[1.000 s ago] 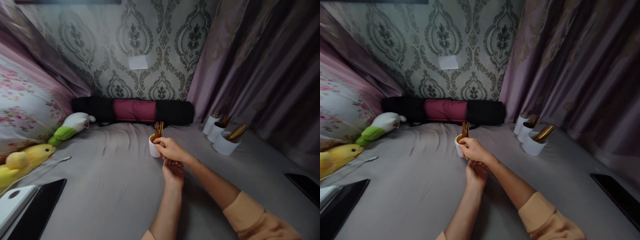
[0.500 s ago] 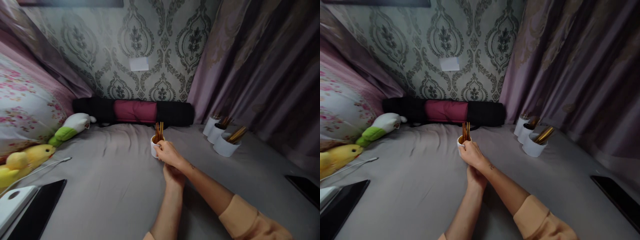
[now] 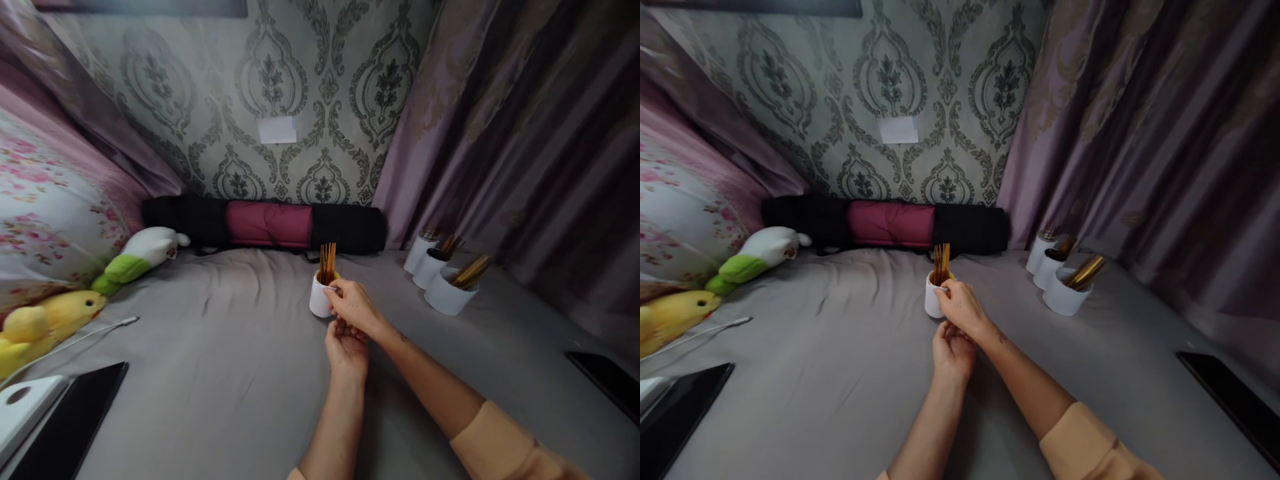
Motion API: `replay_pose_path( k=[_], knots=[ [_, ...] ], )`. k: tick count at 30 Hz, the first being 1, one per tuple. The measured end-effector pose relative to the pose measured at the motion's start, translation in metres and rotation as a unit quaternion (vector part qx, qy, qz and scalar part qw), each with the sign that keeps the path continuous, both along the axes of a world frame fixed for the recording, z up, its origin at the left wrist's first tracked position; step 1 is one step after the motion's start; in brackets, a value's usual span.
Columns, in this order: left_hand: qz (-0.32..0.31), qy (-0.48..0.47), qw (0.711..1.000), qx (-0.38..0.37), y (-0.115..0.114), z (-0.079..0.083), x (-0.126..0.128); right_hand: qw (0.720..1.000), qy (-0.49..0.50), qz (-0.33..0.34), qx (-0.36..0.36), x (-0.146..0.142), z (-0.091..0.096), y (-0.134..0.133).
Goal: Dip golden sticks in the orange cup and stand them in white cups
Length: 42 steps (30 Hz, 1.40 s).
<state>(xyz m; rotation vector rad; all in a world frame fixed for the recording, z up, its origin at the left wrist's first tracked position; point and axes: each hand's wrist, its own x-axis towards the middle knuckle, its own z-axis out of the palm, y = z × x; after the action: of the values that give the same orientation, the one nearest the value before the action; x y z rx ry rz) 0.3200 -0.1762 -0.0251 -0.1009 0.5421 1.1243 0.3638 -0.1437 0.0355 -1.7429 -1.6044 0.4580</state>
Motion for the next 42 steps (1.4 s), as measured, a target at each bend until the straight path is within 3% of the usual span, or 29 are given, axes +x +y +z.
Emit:
replay_pose_path(
  k=[6,9,20,28,37,42],
  knots=[
    [-0.016,-0.09,0.996,-0.015,0.0,0.005,-0.003,0.998,0.049,-0.025,-0.029,0.019,-0.003,-0.011],
    [-0.019,-0.085,0.996,-0.026,-0.002,0.007,-0.004,0.998,0.038,-0.044,-0.005,0.031,-0.004,-0.017],
    [-0.036,-0.072,0.997,-0.012,-0.001,0.0,-0.004,0.991,0.027,-0.132,-0.022,0.065,-0.002,-0.048],
    [-0.05,-0.058,0.997,0.03,-0.001,-0.003,-0.005,0.986,-0.01,-0.165,-0.01,0.084,0.0,-0.074],
    [-0.065,-0.068,0.995,0.027,-0.002,-0.005,-0.007,0.979,0.022,-0.204,-0.006,0.102,0.004,-0.104],
    [-0.073,-0.057,0.994,0.065,-0.003,-0.008,-0.007,0.972,0.036,-0.233,-0.008,0.114,0.003,-0.118]
  ],
)
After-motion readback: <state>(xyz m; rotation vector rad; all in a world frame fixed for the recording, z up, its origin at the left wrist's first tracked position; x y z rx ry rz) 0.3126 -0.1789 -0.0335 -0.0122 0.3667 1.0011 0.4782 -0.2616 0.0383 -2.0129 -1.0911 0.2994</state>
